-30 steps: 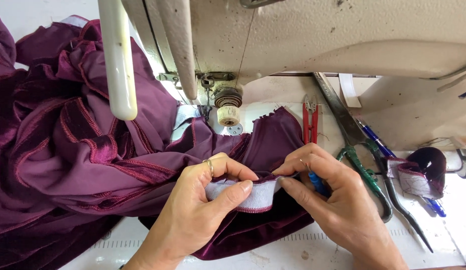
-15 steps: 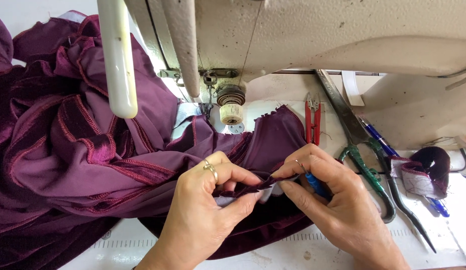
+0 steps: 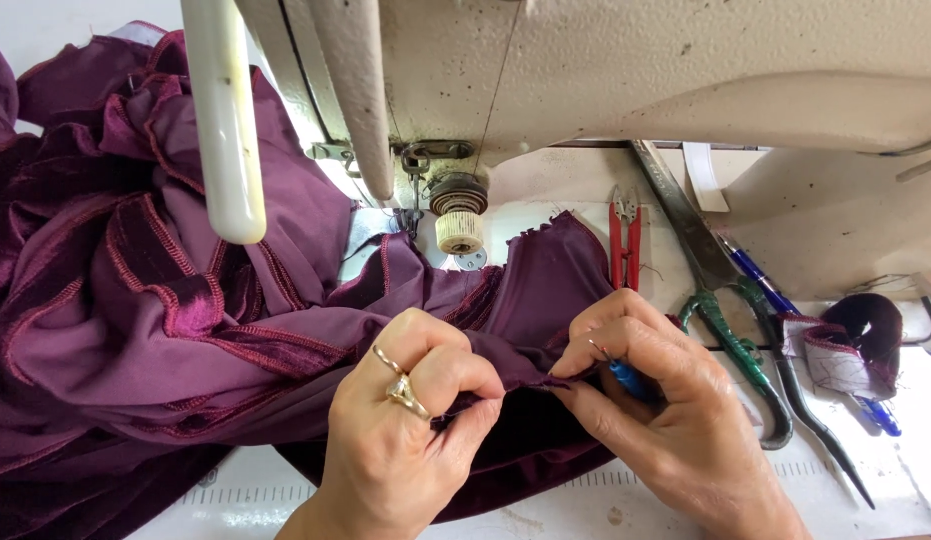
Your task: Using a seam ripper to carefully remove overlock stitches from a purple velvet garment at a sewing workstation.
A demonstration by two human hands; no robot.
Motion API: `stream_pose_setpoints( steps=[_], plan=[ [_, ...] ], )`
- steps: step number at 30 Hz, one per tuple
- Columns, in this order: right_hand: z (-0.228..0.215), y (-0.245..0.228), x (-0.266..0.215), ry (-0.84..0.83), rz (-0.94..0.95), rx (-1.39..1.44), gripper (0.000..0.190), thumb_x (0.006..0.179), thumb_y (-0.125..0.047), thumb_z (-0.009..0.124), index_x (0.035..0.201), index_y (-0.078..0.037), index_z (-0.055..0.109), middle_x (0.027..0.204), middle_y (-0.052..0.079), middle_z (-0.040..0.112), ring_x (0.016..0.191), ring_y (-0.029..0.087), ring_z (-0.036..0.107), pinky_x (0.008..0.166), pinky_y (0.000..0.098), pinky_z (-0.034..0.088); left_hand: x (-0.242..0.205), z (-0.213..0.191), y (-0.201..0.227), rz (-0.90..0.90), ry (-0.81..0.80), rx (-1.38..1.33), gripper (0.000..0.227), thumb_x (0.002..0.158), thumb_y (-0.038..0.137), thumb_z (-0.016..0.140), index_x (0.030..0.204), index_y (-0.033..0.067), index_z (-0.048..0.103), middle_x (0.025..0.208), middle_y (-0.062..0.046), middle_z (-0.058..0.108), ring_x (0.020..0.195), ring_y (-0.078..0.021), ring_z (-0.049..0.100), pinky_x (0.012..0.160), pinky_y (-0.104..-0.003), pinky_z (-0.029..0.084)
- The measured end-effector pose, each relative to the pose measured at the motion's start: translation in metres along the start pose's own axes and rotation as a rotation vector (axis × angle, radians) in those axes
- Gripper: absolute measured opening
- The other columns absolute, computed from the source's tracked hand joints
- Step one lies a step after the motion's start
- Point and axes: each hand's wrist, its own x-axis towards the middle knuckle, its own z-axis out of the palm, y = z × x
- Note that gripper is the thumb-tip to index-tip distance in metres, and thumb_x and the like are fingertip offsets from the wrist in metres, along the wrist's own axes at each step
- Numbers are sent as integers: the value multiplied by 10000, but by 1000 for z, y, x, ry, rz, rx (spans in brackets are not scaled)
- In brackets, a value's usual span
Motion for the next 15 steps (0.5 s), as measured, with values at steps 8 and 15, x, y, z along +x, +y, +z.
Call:
stream_pose_setpoints(
  steps=[8,15],
  plan=[
    [0,4,-1,16,-9,-15,134,766,-13,706,830,-117,650,847,25,582,818,129,610,745,235,455,3,-2,0,139,39,67,215,798,-78,703,766,80,561,784,-39,505,663,-198,480,622,-307,437],
    [1,4,0,59,16,-7,129,772,7,679,811,-91,604,839,19,588,823,127,597,782,245,459,-3,1,-4,136,9,88,249,787,-75,776,924,105,672,756,-10,468,611,-140,514,560,-260,482]
  ],
)
